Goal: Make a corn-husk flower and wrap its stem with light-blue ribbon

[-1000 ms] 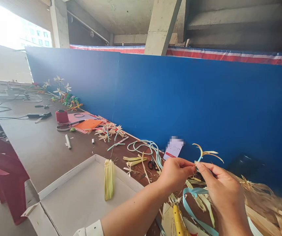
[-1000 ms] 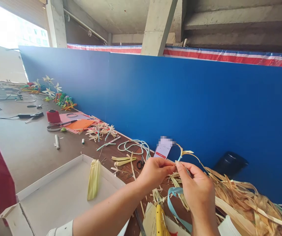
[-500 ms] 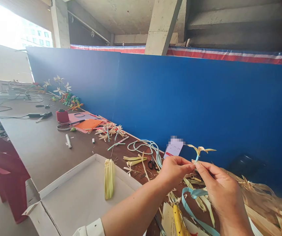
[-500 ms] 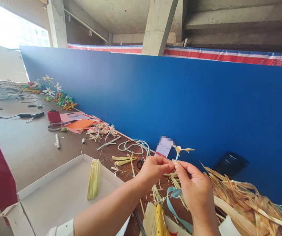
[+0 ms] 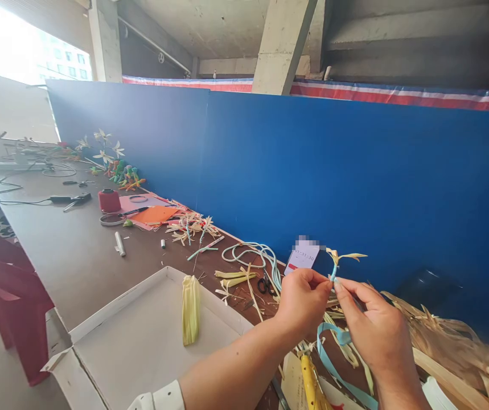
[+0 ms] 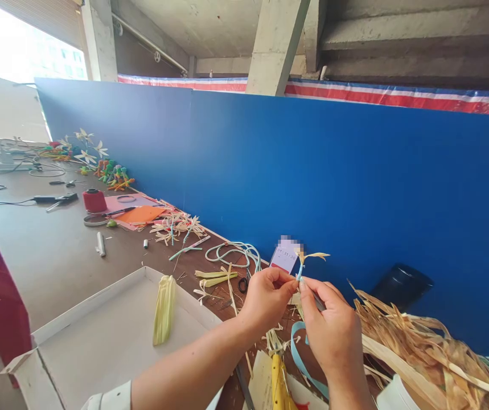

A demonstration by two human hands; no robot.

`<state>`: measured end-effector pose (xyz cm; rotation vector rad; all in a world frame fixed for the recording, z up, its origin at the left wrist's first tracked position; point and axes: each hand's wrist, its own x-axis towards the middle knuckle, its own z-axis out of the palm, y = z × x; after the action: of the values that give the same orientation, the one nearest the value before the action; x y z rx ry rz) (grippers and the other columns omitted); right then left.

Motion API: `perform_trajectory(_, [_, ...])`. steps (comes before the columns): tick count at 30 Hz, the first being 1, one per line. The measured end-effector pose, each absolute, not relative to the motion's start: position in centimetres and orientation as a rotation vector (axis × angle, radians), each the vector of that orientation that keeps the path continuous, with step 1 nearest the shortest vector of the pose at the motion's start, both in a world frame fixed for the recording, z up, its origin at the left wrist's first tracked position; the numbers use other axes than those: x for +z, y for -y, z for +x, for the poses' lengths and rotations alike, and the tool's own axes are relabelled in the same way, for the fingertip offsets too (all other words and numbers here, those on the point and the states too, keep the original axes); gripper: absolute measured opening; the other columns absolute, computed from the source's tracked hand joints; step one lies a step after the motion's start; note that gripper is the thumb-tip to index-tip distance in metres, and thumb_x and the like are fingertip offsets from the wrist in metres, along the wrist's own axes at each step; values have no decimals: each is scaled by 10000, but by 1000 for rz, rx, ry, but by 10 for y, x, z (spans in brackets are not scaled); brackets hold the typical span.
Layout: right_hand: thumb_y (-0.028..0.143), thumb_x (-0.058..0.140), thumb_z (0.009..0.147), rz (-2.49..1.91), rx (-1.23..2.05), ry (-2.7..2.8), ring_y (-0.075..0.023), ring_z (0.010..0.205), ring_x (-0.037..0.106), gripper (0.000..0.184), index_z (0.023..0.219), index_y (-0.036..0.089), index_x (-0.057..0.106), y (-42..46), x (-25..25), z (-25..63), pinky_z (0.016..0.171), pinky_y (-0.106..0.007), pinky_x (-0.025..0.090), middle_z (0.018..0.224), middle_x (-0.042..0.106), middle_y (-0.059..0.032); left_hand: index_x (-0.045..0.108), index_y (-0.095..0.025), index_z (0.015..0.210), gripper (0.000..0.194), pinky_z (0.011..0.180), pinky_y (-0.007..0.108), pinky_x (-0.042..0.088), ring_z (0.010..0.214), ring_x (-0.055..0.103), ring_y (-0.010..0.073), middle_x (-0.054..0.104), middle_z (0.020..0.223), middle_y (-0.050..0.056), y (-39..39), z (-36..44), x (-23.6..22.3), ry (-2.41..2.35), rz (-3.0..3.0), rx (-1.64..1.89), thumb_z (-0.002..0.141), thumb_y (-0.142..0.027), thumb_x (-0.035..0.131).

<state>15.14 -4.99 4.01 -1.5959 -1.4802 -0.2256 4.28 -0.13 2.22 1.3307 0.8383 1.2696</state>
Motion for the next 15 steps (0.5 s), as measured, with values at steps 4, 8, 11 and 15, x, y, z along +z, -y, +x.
perform_trajectory(4, [473, 552, 758, -1592, -209, 1450, -234, 814, 634, 314, 844, 220, 717, 51, 44, 150, 749, -319, 474, 877, 698, -54, 670, -162, 739, 171, 593, 222, 405, 646, 554, 113, 649, 702, 10, 2, 42, 22, -867, 1409, 1297, 738, -304, 576])
perform_trajectory(8, [550, 590, 727, -1646, -104, 1380, -245, 759, 642, 351, 818, 241, 728, 52, 48, 148, 750, -343, 474, 822, 709, -45, 672, -174, 748, 188, 614, 228, 413, 660, 562, 118, 657, 720, 10, 5, 42, 21, -904, 1496, 1301, 766, -312, 546])
perform_trajectory(11, [588, 629, 686, -1710, 10, 1284, -243, 714, 644, 379, 811, 246, 733, 52, 47, 148, 710, -333, 480, 757, 710, -33, 679, -187, 760, 208, 648, 239, 421, 696, 566, 132, 665, 754, 17, 8, 43, 20, -943, 1561, 1324, 789, -324, 524])
perform_trajectory(15, [605, 629, 685, -1719, 87, 1196, -248, 743, 652, 419, 851, 234, 733, 51, 44, 155, 642, -307, 477, 801, 719, -38, 699, -198, 777, 219, 682, 253, 428, 741, 570, 152, 675, 801, 30, 12, 44, 20, -959, 1611, 1364, 796, -341, 535])
